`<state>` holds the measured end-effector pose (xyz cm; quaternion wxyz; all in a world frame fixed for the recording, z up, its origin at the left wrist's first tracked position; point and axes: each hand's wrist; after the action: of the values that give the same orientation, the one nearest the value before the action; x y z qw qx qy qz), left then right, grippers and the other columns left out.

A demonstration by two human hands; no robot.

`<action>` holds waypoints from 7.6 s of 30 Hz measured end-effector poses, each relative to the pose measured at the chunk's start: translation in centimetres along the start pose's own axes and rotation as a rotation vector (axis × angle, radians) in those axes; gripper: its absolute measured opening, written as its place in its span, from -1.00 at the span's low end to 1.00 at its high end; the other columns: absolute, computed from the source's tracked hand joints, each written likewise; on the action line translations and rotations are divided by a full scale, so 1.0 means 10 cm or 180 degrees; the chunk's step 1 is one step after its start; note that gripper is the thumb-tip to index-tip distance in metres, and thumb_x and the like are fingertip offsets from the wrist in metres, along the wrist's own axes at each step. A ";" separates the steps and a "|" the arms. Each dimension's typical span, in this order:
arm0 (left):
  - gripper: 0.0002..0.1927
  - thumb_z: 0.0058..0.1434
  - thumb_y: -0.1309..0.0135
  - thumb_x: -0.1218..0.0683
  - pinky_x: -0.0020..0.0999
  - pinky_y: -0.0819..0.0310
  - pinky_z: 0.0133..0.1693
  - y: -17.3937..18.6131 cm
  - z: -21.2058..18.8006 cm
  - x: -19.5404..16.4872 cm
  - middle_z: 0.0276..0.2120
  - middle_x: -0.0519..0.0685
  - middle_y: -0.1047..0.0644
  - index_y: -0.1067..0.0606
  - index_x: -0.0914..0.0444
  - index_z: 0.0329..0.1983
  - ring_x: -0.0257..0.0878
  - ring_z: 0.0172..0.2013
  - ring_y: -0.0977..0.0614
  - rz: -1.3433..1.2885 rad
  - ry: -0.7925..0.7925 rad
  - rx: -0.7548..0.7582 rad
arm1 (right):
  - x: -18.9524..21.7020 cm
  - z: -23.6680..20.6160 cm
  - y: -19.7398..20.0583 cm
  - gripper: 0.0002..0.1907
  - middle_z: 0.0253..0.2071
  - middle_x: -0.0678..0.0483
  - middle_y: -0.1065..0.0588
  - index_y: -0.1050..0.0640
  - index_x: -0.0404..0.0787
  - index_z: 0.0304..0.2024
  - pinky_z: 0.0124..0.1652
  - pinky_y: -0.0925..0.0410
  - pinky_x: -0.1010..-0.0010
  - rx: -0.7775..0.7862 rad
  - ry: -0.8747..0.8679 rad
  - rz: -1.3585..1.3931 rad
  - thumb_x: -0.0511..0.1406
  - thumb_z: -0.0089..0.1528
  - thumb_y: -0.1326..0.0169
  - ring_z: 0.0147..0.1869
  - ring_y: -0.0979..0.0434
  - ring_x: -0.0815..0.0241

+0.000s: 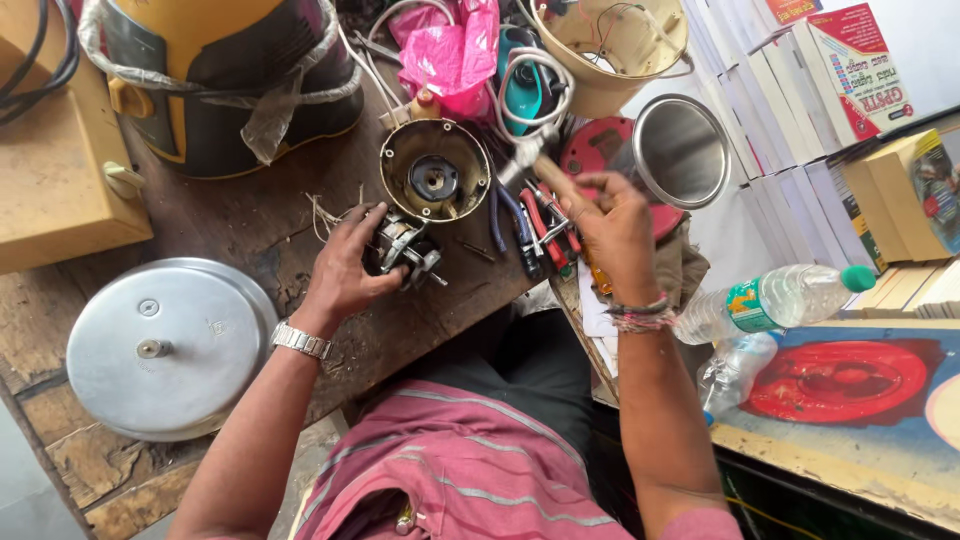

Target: The person disassembles a small motor, removes the rotor, and uses a hammer to tap the rotor shaft. They then wipe the rotor with a cloth and place it back into the stator housing. The work is performed on a cluttered workbench with various tools and appliance parts visible.

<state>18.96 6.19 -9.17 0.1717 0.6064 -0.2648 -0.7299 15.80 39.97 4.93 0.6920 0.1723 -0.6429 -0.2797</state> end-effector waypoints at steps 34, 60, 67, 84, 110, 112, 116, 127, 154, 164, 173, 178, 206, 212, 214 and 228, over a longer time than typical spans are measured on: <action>0.16 -0.29 -0.47 0.02 0.14 -0.20 0.29 0.21 0.22 0.04 0.40 0.10 -0.23 -0.17 0.04 0.44 0.20 0.33 -0.27 0.0636 -0.0578 0.0998 | -0.32 -0.82 -1.59 -0.04 0.17 -0.11 -0.43 -0.31 -0.33 0.38 0.25 -0.32 0.16 0.0524 0.1980 -0.0741 -0.27 -0.02 -0.42 0.24 -0.41 -0.10; 0.18 -0.29 -0.48 -0.01 0.20 -0.01 0.34 0.25 0.30 0.06 0.42 0.09 -0.18 -0.14 0.00 0.44 0.14 0.41 -0.18 0.0284 -0.0382 0.1149 | -0.16 -0.72 -1.54 -0.18 0.16 -0.06 -0.39 -0.37 -0.21 0.27 0.27 -0.31 0.14 0.0430 0.1896 -0.0712 -0.35 -0.05 -0.32 0.25 -0.36 -0.11; 0.20 -0.30 -0.48 -0.03 0.20 -0.02 0.35 0.24 0.31 0.07 0.42 0.10 -0.17 -0.13 0.00 0.45 0.15 0.41 -0.18 0.0245 -0.0446 0.1139 | -0.13 -0.71 -1.46 -0.21 0.16 -0.07 -0.42 -0.40 -0.23 0.27 0.27 -0.32 0.13 0.0497 0.1935 -0.0690 -0.37 -0.03 -0.31 0.25 -0.38 -0.11; 0.17 -0.25 -0.50 -0.04 0.19 0.03 0.36 0.19 0.30 0.16 0.43 0.09 -0.17 -0.13 -0.01 0.45 0.11 0.43 -0.16 0.0202 -0.0338 0.1183 | -0.34 -0.91 -0.91 -0.20 0.08 -0.01 -0.48 -0.42 -0.20 0.27 0.13 -0.42 0.32 0.0331 0.0770 -0.0071 -0.35 -0.01 -0.42 0.10 -0.51 0.11; 0.18 -0.26 -0.48 -0.06 0.08 -0.09 0.38 0.14 0.29 0.18 0.41 0.11 -0.22 -0.15 0.04 0.46 0.13 0.41 -0.23 0.0103 -0.0584 0.1044 | -0.83 -1.20 -1.16 -0.68 -0.20 -0.09 -0.59 -0.40 -0.31 0.08 -0.39 -0.54 0.36 0.0355 -0.1684 0.0893 -0.48 0.27 -0.05 -0.27 -0.66 0.10; 0.19 -0.27 -0.50 -0.05 0.11 -0.06 0.36 0.13 0.29 0.20 0.42 0.12 -0.21 -0.15 0.05 0.46 0.14 0.41 -0.22 0.0149 -0.0557 0.1038 | -0.77 -1.24 -0.99 -0.69 -0.21 -0.03 -0.57 -0.42 -0.27 0.08 -0.35 -0.56 0.35 0.0502 -0.1678 0.0391 -0.41 0.28 -0.06 -0.24 -0.66 0.12; 0.20 -0.30 -0.51 -0.04 0.12 -0.04 0.35 0.12 0.28 0.20 0.41 0.12 -0.21 -0.17 0.05 0.45 0.14 0.39 -0.23 0.0231 -0.0512 0.1013 | -0.55 -1.33 -0.84 -0.76 -0.18 -0.01 -0.59 -0.58 -0.19 -0.07 -0.13 -0.47 0.25 -0.0229 0.0058 -0.1163 -0.31 0.23 -0.25 -0.16 -0.62 0.09; 0.17 -0.26 -0.48 -0.09 0.07 -0.12 0.37 0.18 0.30 0.12 0.39 0.13 -0.23 -0.15 0.07 0.45 0.15 0.39 -0.25 0.0109 -0.0618 0.0988 | -0.40 -1.06 -1.25 -0.65 -0.20 -0.08 -0.64 -0.67 -0.17 -0.11 -0.21 -0.48 0.07 0.0352 0.0184 -0.1328 -0.08 0.25 -0.14 -0.18 -0.67 -0.16; 0.17 -0.25 -0.50 -0.05 0.17 0.02 0.36 0.18 0.29 0.15 0.42 0.11 -0.17 -0.14 -0.01 0.44 0.14 0.42 -0.17 0.0226 -0.0331 0.1098 | -0.56 -0.64 -0.68 -0.73 -0.49 0.13 -0.61 -0.65 -0.36 -0.16 -0.54 -0.34 0.55 0.0943 -0.1016 0.0006 -0.26 0.22 -0.20 -0.54 -0.50 0.43; 0.16 -0.25 -0.49 -0.05 0.15 0.00 0.38 0.19 0.28 0.10 0.42 0.09 -0.18 -0.15 -0.02 0.45 0.12 0.42 -0.17 0.0135 -0.0383 0.1065 | -0.55 -0.61 -0.76 -0.76 -0.51 0.21 -0.51 -0.65 -0.32 -0.13 -0.60 -0.35 0.60 0.0044 -0.0864 0.0806 -0.25 0.32 -0.14 -0.55 -0.41 0.48; 0.17 -0.26 -0.50 -0.05 0.16 -0.01 0.35 0.19 0.28 0.07 0.40 0.10 -0.19 -0.15 0.01 0.45 0.12 0.41 -0.19 0.0177 -0.0363 0.1042 | -0.64 -0.56 -0.80 -0.79 -0.40 0.14 -0.58 -0.60 -0.29 -0.13 -0.54 -0.46 0.55 0.0176 -0.1448 0.1602 -0.26 0.32 -0.11 -0.46 -0.55 0.41; 0.17 -0.26 -0.49 -0.05 0.15 -0.02 0.35 0.18 0.28 0.09 0.40 0.09 -0.20 -0.16 0.02 0.45 0.12 0.42 -0.19 0.0173 -0.0408 0.1020 | -0.73 -0.77 -0.91 -0.84 -0.37 0.12 -0.54 -0.56 -0.31 -0.23 -0.39 -0.54 0.52 0.0699 -0.1591 0.1611 -0.35 0.23 -0.26 -0.38 -0.54 0.37; 0.19 -0.28 -0.50 -0.05 0.10 -0.03 0.36 0.14 0.28 0.17 0.41 0.11 -0.19 -0.15 0.06 0.46 0.12 0.41 -0.19 0.0158 -0.0473 0.0958 | -0.49 -0.87 -1.41 -0.58 -0.06 -0.01 -0.53 -0.44 -0.33 0.05 0.32 -0.23 -0.01 -0.0231 0.1079 -0.0694 -0.24 0.26 -0.25 0.38 -0.43 -0.13; 0.18 -0.27 -0.49 -0.06 0.08 -0.07 0.34 0.15 0.28 0.16 0.40 0.09 -0.22 -0.16 0.09 0.45 0.11 0.40 -0.22 0.0113 -0.0582 0.0919 | -0.39 -0.89 -1.55 -0.65 0.07 -0.04 -0.56 -0.46 -0.26 -0.16 0.33 -0.20 -0.05 -0.0411 0.1230 -0.1026 -0.23 0.19 -0.32 0.40 -0.43 -0.09; 0.19 -0.29 -0.49 -0.05 0.08 -0.07 0.34 0.14 0.28 0.15 0.39 0.09 -0.22 -0.16 0.09 0.45 0.11 0.39 -0.23 0.0098 -0.0576 0.0912 | -0.37 -0.87 -1.54 -0.70 0.20 -0.14 -0.53 -0.40 -0.18 -0.37 0.30 -0.23 -0.01 -0.0504 0.1307 -0.1015 -0.28 0.15 -0.31 0.39 -0.43 -0.09; 0.22 -0.28 -0.51 -0.07 0.17 0.05 0.36 0.13 0.29 0.15 0.43 0.05 -0.15 -0.12 0.00 0.46 0.08 0.44 -0.15 0.0183 -0.0218 0.1111 | -0.42 -0.84 -1.56 -0.82 0.17 -0.16 -0.56 -0.45 -0.31 -0.22 0.28 -0.39 0.16 -0.0412 0.1250 -0.0969 -0.51 0.16 -0.16 0.33 -0.53 -0.08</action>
<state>15.77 4.79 -9.25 0.0755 0.5940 -0.4104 -0.6878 21.45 29.31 -8.68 0.7631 0.2735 -0.4436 -0.3824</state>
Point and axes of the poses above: each hand's wrist, its own z-axis towards the middle knuckle, its own y-axis out of the back of the hand, x = y × z
